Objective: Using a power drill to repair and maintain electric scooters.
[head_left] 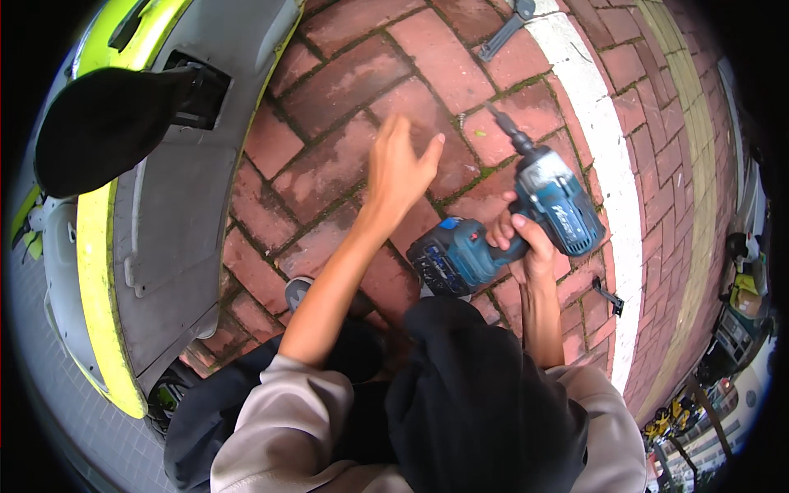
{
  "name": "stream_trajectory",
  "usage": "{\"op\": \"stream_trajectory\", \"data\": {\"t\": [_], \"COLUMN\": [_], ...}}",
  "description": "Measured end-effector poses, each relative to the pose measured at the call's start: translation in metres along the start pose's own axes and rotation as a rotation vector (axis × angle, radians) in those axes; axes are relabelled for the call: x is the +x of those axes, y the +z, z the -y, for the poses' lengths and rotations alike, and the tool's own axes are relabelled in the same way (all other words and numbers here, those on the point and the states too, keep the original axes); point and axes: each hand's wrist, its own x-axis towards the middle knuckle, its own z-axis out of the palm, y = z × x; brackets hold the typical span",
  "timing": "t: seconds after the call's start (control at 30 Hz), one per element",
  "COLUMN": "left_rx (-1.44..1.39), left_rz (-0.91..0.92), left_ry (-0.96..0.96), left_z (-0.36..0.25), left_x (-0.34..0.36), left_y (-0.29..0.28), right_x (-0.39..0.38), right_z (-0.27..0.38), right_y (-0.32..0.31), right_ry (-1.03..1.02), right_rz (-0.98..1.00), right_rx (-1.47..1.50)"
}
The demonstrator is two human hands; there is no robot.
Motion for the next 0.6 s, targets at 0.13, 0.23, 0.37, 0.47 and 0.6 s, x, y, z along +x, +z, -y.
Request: {"op": "stream_trajectory", "data": {"t": [0.13,0.23,0.37,0.47,0.6], "left_rx": [0.166,0.328,0.433,0.361,-0.110], "left_rz": [0.149,0.064,0.013,-0.030,0.098], "left_ry": [-0.083,-0.109,0.021,0.119,0.060], "left_z": [0.021,0.017,0.018,0.025,0.002], "left_x": [0.015,0.025,0.026,0.030,0.036], "left_y": [0.069,0.101,0.109,0.098,0.040], "right_x": [-0.027,-0.037,-0.046,-0.042,-0.032], "right_z": [0.006,0.006,0.002,-0.002,0.003], "right_y": [-0.024,-0.035,-0.032,-0.032,-0.022], "right_ry": [-0.140,-0.201,-0.210,-0.190,-0.149], "right_rz": [-0.117,-0.194,-0.225,-0.207,-0.145], "right_rx": [0.044,0.089,0.113,0.116,0.073]}}
